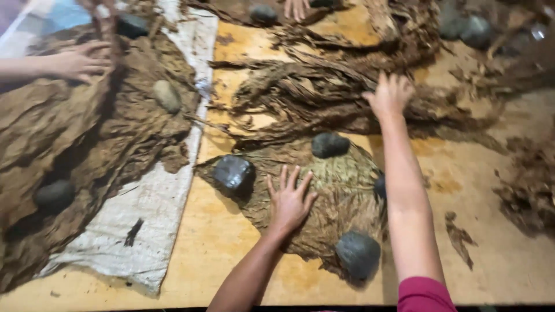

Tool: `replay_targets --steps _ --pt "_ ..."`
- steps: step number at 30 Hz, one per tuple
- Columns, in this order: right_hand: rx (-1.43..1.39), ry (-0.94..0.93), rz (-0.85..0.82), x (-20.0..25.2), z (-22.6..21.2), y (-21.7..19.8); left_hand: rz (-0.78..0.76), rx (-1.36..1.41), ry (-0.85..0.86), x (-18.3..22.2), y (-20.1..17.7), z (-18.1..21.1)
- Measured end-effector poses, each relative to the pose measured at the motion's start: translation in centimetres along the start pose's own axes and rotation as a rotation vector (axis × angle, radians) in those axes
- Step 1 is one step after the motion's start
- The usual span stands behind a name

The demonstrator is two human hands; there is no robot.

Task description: Spreading out dried tobacco leaves on a wooden table and placing stones on them to keep them flat.

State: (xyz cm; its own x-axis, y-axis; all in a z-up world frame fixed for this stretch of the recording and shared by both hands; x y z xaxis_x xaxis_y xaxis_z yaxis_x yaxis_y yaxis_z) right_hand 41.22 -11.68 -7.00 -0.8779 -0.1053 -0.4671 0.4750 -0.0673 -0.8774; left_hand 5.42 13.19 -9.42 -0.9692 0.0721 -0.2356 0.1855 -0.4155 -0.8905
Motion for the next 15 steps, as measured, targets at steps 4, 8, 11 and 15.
replay_targets --steps 4,8,11,15 --pt "0.001 0.069 0.096 -1.4 4.2 6.4 -0.019 0.017 0.013 0.0 0.4 -0.3" --pt "-0.321 0.217 0.343 -2.1 3.8 -2.1 -0.038 0.026 0.006 -0.3 0.8 -0.6" --pt "-0.512 -0.026 0.641 -0.9 3.3 -9.7 -0.036 0.041 0.010 -0.2 0.7 -0.6" --pt "-0.710 -0.419 0.570 6.3 -2.2 -21.0 -0.037 0.042 0.011 -0.4 1.7 -1.0"
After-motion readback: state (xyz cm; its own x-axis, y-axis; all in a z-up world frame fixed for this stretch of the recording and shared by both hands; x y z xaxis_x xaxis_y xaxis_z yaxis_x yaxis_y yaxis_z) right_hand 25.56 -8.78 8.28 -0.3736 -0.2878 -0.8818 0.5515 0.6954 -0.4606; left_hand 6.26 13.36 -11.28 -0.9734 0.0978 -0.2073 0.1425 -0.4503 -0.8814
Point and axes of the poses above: each hand's wrist, its own x-axis away from the middle knuckle, its own y-axis out of the palm, z = x × y, the point moved 1 cm from there along -x, towards the middle knuckle, and after that the axes turned 5 degrees about y, right-handed, at the moved point
